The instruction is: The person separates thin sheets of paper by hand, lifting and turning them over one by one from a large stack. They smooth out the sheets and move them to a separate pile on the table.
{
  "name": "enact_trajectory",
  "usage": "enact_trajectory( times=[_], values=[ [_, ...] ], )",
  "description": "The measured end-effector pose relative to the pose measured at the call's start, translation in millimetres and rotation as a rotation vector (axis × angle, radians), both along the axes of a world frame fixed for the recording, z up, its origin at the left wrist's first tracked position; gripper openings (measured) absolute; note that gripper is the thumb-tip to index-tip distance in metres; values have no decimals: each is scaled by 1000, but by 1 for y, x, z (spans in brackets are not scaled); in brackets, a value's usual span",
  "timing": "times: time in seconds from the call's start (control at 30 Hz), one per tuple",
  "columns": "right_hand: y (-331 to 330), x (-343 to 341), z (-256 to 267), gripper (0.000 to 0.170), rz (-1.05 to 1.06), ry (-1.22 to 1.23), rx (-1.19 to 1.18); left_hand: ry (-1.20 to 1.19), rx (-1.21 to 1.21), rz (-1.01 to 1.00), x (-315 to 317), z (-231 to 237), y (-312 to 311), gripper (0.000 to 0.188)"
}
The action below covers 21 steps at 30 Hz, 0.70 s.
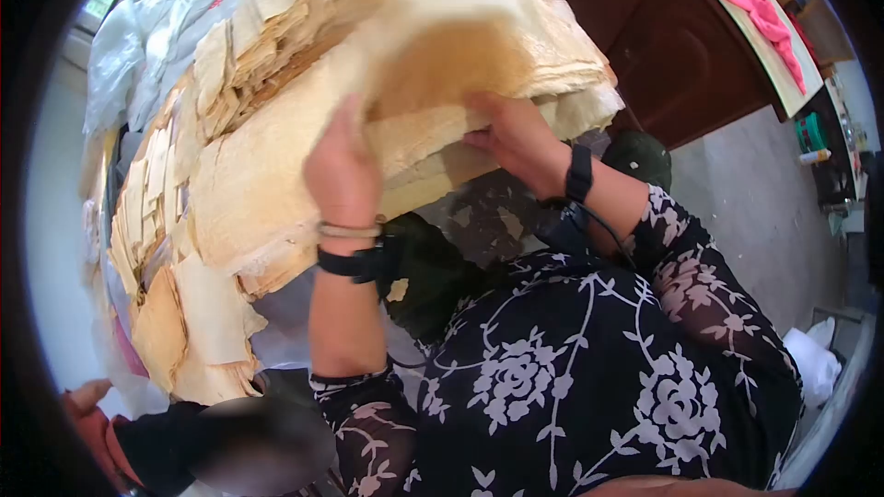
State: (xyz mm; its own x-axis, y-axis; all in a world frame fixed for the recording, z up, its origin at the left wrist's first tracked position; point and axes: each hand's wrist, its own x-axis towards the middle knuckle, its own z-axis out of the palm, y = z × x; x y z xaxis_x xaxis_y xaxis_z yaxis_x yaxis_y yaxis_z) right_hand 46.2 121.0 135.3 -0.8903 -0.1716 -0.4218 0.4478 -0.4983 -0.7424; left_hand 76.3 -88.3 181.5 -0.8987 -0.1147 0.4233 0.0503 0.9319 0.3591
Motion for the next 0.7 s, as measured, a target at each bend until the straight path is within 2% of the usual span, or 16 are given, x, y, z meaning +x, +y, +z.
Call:
enact_trajectory(
  times=[0.03, 0.1, 0.17, 0.23, 0.3, 0.33, 0.4, 0.43, 0.53, 0.6, 0.7],
  values=[
    [2, 1, 0, 36, -11, -7, 5, -175, 150, 150, 2, 23, 2, 21],
    [0, -1, 2, 36, 9, -48, -4, 33, 421, 116, -4, 20, -32, 26],
    [-2, -2, -1, 35, -21, -40, -28, 311, 693, -18, -6, 34, -54, 31],
    [-1, -5, -2, 32, -38, -65, 6, 211, 891, 163, 11, 71, -79, 37],
    [1, -12, -1, 30, -49, -59, -14, 406, 928, 166, 21, 99, -99, 41],
    [1, -16, 1, 28, -69, -47, -29, 399, 895, 164, 26, 112, -122, 44],
    [0, -16, 19, 30, -73, 2, -51, 391, 859, 172, 37, 138, -184, 46],
    [-2, -17, 25, 32, -84, 56, -71, 406, 749, 151, 43, 150, -218, 43],
    [-12, -16, 14, 33, -66, 47, -122, 417, 567, 107, 59, 181, -332, 42],
    [-23, -9, 11, 30, -126, -15, -151, 483, 732, 167, 68, 203, -320, 44],
    [-21, -23, -9, 35, -62, -83, -61, 461, 583, 210, 91, 220, -373, 44]
  ],
)
